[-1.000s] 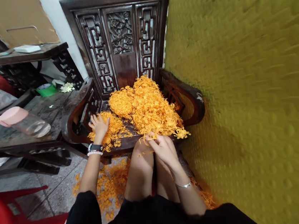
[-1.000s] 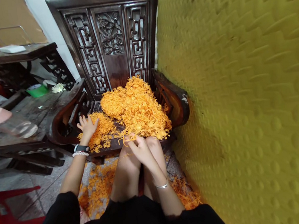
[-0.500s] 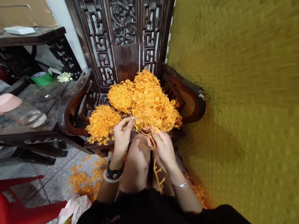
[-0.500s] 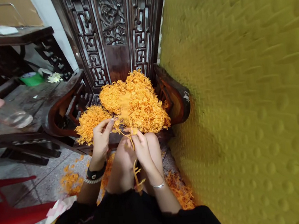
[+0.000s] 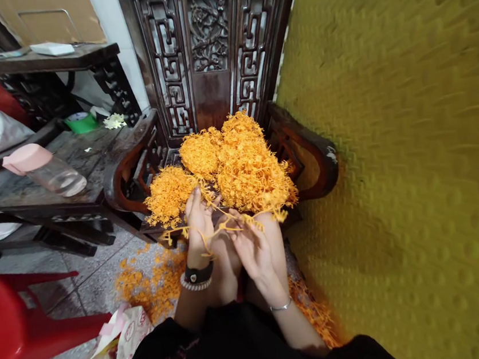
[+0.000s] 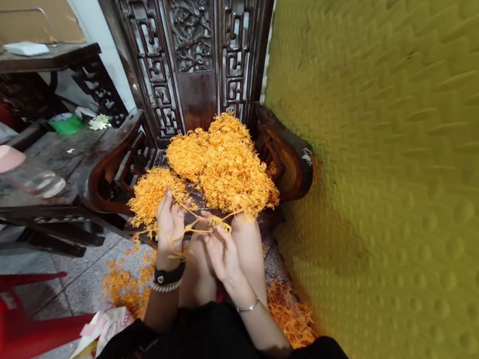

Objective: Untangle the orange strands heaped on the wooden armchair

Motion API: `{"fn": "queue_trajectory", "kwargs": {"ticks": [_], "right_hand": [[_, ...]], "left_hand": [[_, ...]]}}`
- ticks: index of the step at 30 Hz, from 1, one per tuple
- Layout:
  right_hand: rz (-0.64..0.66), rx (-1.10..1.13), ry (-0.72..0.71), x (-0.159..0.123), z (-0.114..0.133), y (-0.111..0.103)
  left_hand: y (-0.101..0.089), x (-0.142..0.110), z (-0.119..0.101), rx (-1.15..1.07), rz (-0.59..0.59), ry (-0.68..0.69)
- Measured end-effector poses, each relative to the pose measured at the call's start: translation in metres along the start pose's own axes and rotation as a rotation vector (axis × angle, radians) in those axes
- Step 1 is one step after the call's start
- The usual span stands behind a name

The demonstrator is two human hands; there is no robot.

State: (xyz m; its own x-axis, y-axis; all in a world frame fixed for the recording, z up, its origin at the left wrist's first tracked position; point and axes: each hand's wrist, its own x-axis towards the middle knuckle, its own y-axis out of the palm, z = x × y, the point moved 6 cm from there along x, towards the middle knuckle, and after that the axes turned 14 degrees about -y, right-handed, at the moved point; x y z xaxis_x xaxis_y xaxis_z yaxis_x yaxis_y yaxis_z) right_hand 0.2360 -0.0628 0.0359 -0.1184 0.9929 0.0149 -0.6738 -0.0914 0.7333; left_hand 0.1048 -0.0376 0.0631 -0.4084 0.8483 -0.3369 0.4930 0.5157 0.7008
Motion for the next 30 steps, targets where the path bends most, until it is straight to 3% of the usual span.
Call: {"fn": "queue_trajectory", "kwargs": {"ticks": [2,5,8,10,11,12,15,16,18,21,24,26,30], "right_hand": [[0.107,-0.162,0.032,0.000,0.008,-0.009],[0.489,-0.520,0.145,-0.010,0.028,-0.010],[0.999,-0.677,0.272,-0.036,0.056,0.008],[1.171,-0.665,0.211,-0.043,0.076,0.029],[1.145,-0.684,0.112,-0.037,0.085,0.039],[1.029,-0.732,-0.031,-0.026,0.093,0.047],[0.572,-1.054,-0.503,0.013,0.110,0.061],[0.505,-1.157,-0.603,0.021,0.108,0.065],[0.518,-1.295,-0.694,0.032,0.096,0.074],[0.619,-1.395,-0.658,0.037,0.073,0.080],[0.590,-1.369,-0.588,0.036,0.059,0.075],[0.537,-1.208,-0.501,0.035,0.054,0.069],[0.432,-0.704,-0.167,0.036,0.044,0.060]], "left_hand": [[-0.001,-0.001,-0.008,0.031,0.003,0.019],[0.001,-0.008,-0.017,0.089,0.042,0.083],[0.005,-0.016,-0.015,0.121,0.087,0.122],[0.006,-0.019,-0.011,0.129,0.089,0.124],[0.007,-0.021,-0.009,0.134,0.085,0.124],[0.007,-0.023,-0.007,0.139,0.079,0.124],[0.009,-0.030,-0.001,0.146,0.085,0.107],[0.011,-0.033,0.001,0.147,0.097,0.099],[0.015,-0.038,0.005,0.153,0.136,0.086],[0.018,-0.042,0.008,0.169,0.162,0.107],[0.017,-0.044,0.010,0.190,0.150,0.141],[0.018,-0.044,0.013,0.210,0.171,0.095],[0.022,-0.051,0.022,0.068,0.272,-0.146]]}}
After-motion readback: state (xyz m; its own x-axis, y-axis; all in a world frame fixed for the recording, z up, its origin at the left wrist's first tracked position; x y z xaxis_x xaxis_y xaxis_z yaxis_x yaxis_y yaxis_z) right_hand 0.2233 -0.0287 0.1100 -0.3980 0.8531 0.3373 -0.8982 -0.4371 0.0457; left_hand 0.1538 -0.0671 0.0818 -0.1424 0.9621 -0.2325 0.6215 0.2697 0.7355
